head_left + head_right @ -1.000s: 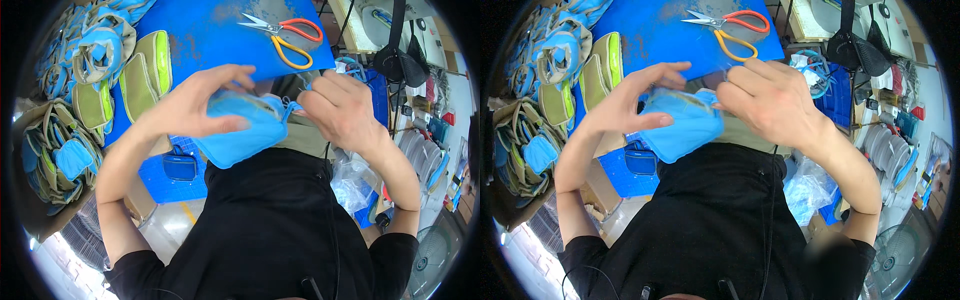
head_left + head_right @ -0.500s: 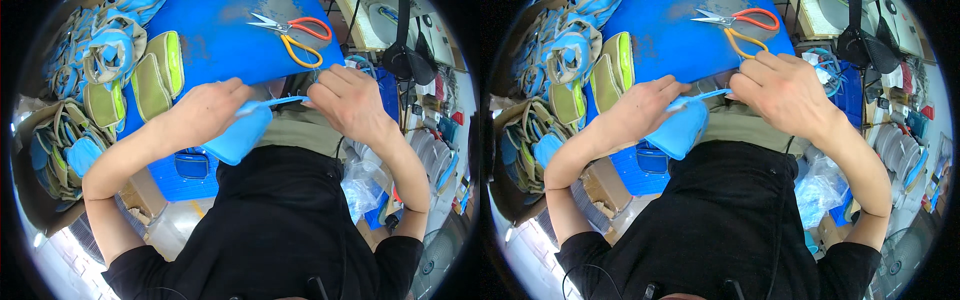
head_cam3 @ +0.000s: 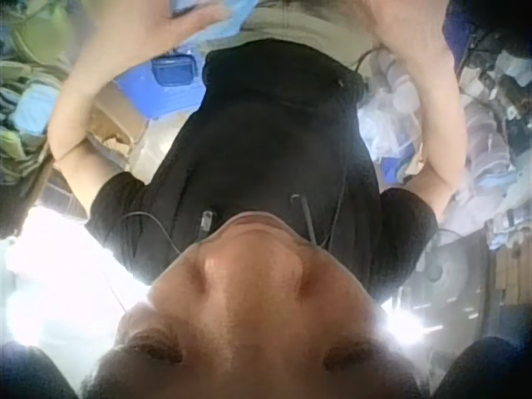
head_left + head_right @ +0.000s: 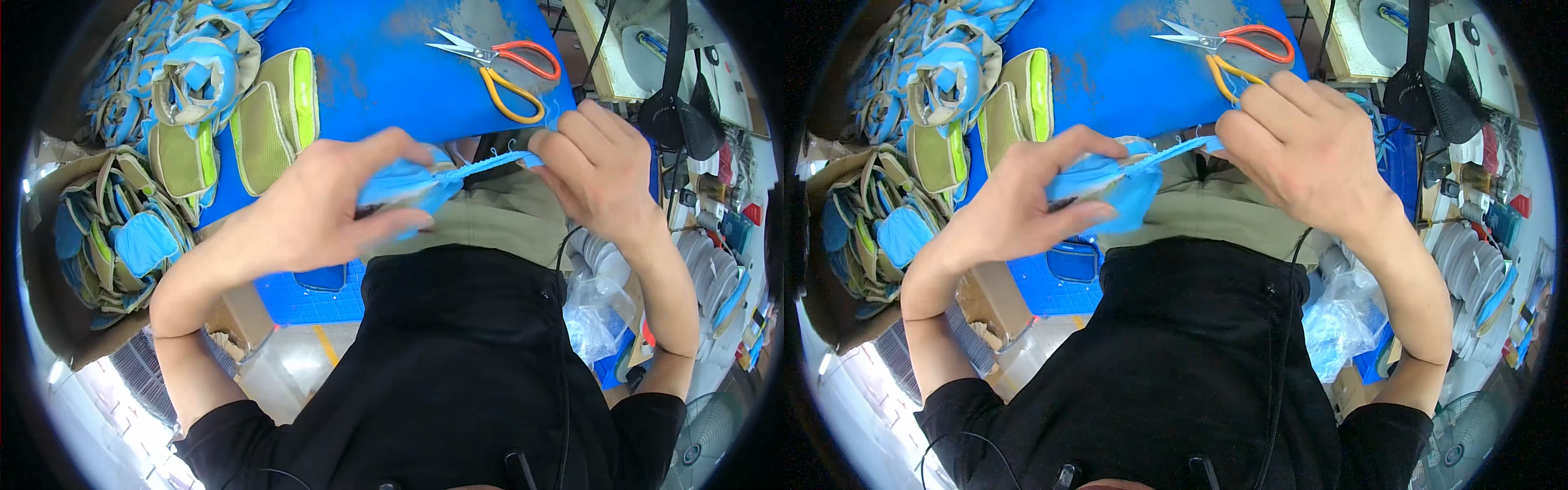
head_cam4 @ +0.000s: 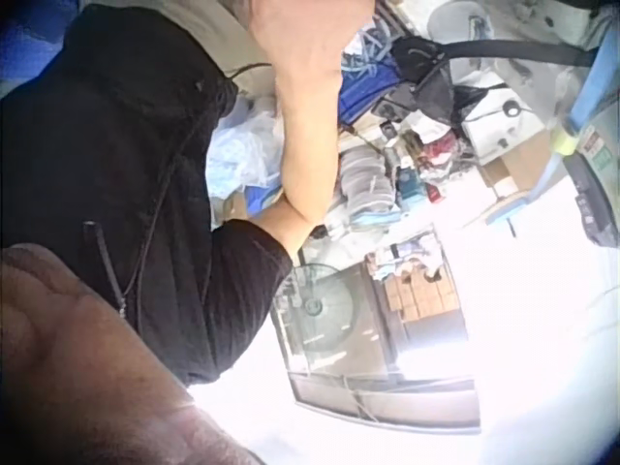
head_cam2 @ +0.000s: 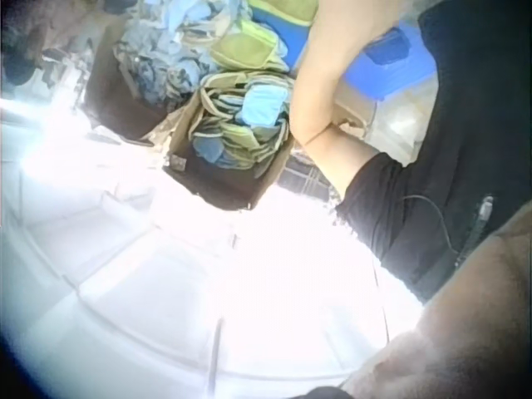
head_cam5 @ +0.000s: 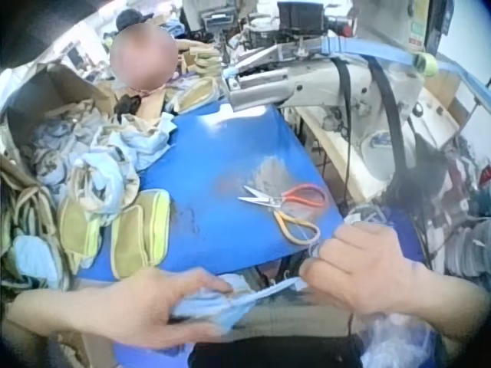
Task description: The person assembles small mesh pouches by inserting blue fabric pieces into green mesh pockets. They use scissors to trim excess threads and fabric edges, then fold and align the components. The person repeatedly handles the pouches, adjusting the fabric and inspecting the seams on a blue workbench.
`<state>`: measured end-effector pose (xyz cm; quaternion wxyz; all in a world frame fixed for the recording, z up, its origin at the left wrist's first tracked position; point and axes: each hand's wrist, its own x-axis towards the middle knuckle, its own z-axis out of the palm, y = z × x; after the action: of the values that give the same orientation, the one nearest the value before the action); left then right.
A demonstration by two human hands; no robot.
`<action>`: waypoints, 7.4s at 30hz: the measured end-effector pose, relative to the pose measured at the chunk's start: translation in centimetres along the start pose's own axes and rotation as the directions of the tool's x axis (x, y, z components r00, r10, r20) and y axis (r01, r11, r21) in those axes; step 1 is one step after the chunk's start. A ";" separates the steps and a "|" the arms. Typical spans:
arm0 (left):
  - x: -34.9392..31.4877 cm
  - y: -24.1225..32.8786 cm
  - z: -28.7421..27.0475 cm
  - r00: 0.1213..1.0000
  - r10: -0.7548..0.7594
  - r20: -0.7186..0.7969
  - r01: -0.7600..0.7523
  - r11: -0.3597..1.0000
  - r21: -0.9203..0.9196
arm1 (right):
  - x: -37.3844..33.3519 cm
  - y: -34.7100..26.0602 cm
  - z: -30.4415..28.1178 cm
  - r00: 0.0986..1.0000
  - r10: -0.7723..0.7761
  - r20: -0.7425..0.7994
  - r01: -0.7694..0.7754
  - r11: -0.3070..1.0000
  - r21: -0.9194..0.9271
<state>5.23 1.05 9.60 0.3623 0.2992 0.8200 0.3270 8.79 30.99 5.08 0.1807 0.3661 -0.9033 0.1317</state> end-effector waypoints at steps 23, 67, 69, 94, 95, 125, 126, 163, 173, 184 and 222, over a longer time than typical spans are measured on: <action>-3.3 -8.9 3.5 0.992 0.003 -0.125 -0.002 1.000 0.008 | -5.1 -1.1 -0.2 0.247 0.529 0.812 -0.299 0.839 -0.455; 3.3 -11.9 0.7 0.830 0.443 -0.338 -0.087 0.702 0.707 | -10.2 0.1 -2.3 0.584 0.531 0.614 -0.649 -0.150 0.746; 5.3 -9.3 2.1 0.860 0.476 -0.182 -0.280 0.740 0.611 | -5.8 -1.1 -1.8 0.704 0.436 0.560 -0.396 -0.414 0.820; 0.3 -12.2 -1.0 0.831 0.218 -0.511 -0.036 0.939 0.341 | -10.1 1.4 -4.0 0.810 0.387 0.441 -0.249 0.907 -0.339; 1.1 -11.6 -0.4 0.847 0.233 -0.478 0.037 0.871 0.490 | -7.8 0.7 -4.2 0.916 0.311 0.254 -0.313 0.949 -0.036; 1.9 -8.7 -2.7 0.812 0.429 -0.396 -0.153 0.811 0.565 | -18.5 2.8 -12.3 0.708 0.702 0.083 -0.641 0.687 -0.342; 1.6 -9.8 -2.8 0.798 0.389 -0.461 -0.079 0.825 0.560 | -20.5 2.9 -12.5 0.572 0.819 0.036 -0.765 0.550 -0.335; -4.0 -13.9 -7.9 0.615 0.535 -0.579 0.183 0.618 0.765 | -32.6 -1.4 -7.0 0.048 0.969 -0.241 -0.986 0.084 0.144; 1.4 -8.4 -9.0 0.605 0.563 -0.563 0.330 0.466 0.821 | -47.1 8.0 6.1 -0.366 0.930 0.007 -0.904 -0.358 0.232; 5.1 -7.7 4.0 0.759 -0.024 -0.651 0.313 0.890 0.332 | -49.0 24.8 19.2 -0.334 0.725 0.602 -0.125 -0.667 0.734; 7.1 -5.1 4.4 0.695 -0.070 -0.716 -0.376 0.813 -0.445 | 5.6 -3.9 11.0 0.753 0.619 0.224 -0.512 0.337 0.790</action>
<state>3.42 4.56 0.65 0.0631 0.1023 0.7315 0.6712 5.28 20.78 -2.09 -0.0143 0.0608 -0.7924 0.6067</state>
